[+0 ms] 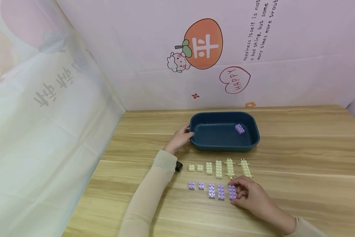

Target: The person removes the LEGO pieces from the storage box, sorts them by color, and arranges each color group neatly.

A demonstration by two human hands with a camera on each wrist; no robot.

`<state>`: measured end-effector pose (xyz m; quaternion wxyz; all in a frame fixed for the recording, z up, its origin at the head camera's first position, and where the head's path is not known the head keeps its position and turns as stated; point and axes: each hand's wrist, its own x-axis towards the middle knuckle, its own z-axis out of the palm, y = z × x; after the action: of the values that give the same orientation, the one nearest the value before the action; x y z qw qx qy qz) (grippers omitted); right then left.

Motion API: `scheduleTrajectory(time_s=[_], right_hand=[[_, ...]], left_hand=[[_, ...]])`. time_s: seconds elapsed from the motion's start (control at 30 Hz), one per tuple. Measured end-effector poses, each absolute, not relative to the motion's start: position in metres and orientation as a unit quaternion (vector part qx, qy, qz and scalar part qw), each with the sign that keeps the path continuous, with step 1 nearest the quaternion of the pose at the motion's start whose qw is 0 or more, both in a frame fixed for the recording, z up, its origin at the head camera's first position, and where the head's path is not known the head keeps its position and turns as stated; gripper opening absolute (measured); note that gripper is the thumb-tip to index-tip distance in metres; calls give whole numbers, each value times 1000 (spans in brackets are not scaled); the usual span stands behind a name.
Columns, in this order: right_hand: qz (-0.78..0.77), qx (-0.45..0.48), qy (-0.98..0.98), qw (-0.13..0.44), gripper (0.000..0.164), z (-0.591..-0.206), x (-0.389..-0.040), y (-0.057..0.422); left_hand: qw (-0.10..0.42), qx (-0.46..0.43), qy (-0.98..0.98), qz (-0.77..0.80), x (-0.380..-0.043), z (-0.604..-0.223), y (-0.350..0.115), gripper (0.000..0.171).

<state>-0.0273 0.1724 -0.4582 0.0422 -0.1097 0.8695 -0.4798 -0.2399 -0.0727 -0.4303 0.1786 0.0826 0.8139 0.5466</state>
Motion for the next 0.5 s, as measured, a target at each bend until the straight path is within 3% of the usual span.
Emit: scheduleTrajectory(time_s=[0.5], right_hand=[[-498,-136,856,-4,50,-461,-26,177]], left_hand=[[185,83,806,556,-239,-430,-73,51]])
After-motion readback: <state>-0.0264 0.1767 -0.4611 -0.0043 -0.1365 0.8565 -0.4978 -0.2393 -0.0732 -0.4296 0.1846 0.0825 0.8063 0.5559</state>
